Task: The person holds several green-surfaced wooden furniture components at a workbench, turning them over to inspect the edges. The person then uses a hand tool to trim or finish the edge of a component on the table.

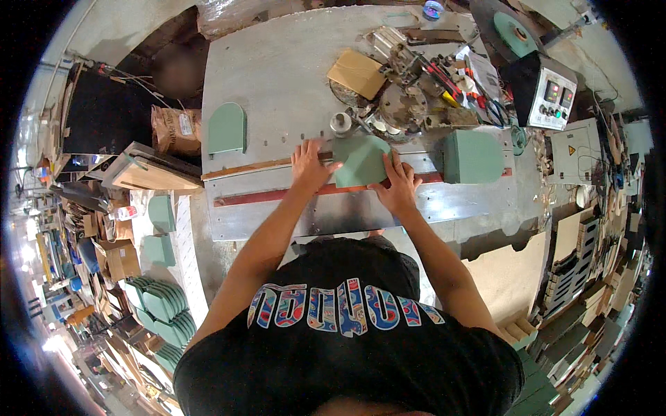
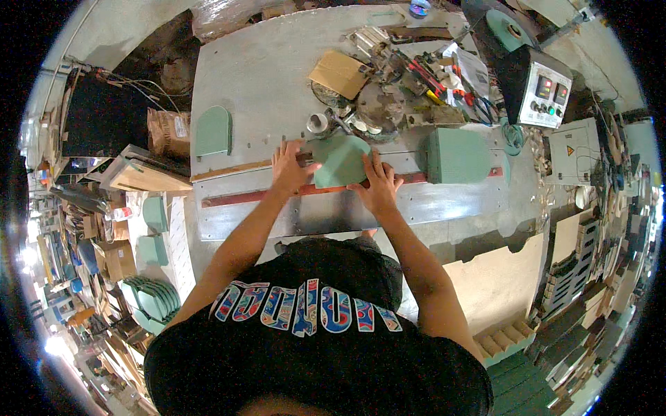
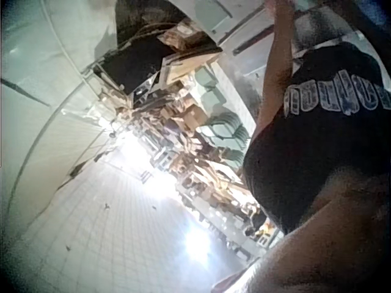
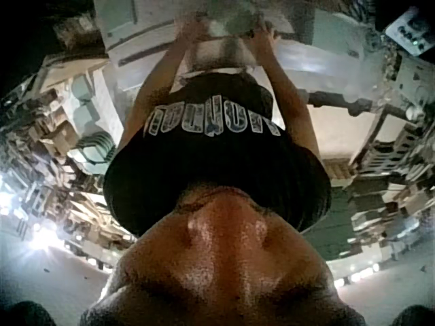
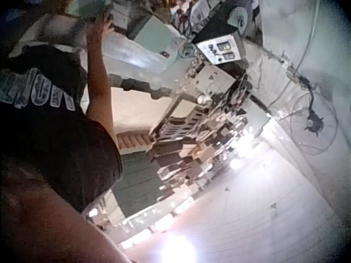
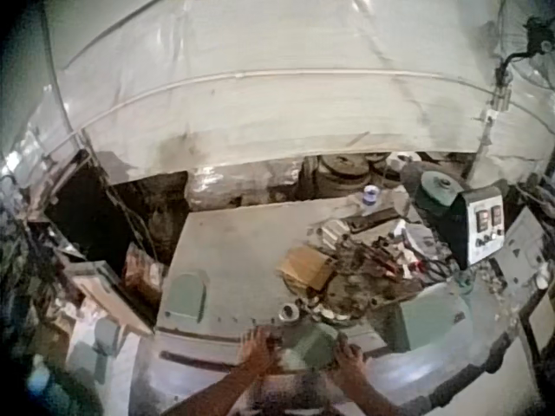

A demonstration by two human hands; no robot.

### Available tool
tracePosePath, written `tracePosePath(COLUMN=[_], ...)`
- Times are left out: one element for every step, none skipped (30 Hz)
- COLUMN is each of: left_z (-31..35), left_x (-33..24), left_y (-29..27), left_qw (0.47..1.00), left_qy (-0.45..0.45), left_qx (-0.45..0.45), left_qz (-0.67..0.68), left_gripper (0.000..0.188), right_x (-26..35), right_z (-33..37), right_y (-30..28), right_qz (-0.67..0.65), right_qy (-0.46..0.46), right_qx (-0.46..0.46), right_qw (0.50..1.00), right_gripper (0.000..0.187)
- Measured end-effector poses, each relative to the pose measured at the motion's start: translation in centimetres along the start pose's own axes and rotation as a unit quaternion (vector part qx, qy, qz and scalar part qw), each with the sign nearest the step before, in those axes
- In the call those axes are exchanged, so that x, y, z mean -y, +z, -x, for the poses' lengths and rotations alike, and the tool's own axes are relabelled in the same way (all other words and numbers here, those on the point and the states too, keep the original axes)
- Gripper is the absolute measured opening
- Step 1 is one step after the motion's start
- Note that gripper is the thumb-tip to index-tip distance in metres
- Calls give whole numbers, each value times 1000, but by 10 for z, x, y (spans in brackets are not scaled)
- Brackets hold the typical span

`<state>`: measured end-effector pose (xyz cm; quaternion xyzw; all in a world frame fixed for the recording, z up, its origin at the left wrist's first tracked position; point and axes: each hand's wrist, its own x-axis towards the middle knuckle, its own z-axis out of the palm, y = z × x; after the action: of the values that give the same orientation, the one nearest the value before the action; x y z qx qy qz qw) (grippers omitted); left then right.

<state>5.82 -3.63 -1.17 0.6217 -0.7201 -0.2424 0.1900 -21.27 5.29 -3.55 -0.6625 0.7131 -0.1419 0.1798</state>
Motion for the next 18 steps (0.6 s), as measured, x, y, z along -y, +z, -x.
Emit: tracePosePath(left_z=[-12,-24,-37,-43,-47,-50,-50,-50,-48,-44,-41,-37,-33,-32,-30,-30,-32,-38], left_x=[-1,7,19,30,40,49,58,62,65,69,73,77,82,84,86,88,88,88], left_y=[-9,-14,-19,-23,-25,-26,-27,-27,-28,-28,-30,-33,-35,-39,-42,-46,-54,-64], left_qw=[997,997,994,990,988,986,984,986,988,990,990,991,991,987,982,976,968,959], left_qy=[38,55,72,89,91,92,93,89,84,79,79,80,81,99,117,135,157,180], left_qx=[-52,-13,28,70,90,110,129,121,112,104,105,106,107,118,128,138,163,185], left_qz=[-31,-51,-71,-89,-86,-83,-81,-69,-58,-47,-40,-33,-27,-53,-79,-105,-110,-116], left_gripper=[78,77,76,75,74,73,72,69,67,64,65,67,68,74,80,86,92,99], right_x=[0,3,8,13,17,20,22,24,27,30,33,35,37,39,42,46,48,52], right_z=[-2,-3,-3,-3,-4,-5,-5,-5,-4,-3,-3,-2,-2,-3,-4,-4,-3,-4], right_y=[4,7,9,10,11,14,17,18,20,23,24,24,24,25,26,28,29,31], right_qz=[2,3,5,7,9,10,11,12,13,13,13,14,15,16,8,0,-6,-2], right_qy=[-1,-7,-10,-13,-15,-22,-29,-33,-30,-27,-25,-25,-26,-26,-26,-26,-26,-19], right_qx=[8,17,18,19,17,9,1,-8,-6,-4,-3,1,5,6,9,12,15,19], right_qw=[1000,1000,1000,1000,1000,1000,1000,999,999,1000,1000,1000,1000,1000,1000,1000,1000,1000], right_gripper=[104,104,104,103,103,104,104,105,105,105,105,105,105,105,105,104,104,104])
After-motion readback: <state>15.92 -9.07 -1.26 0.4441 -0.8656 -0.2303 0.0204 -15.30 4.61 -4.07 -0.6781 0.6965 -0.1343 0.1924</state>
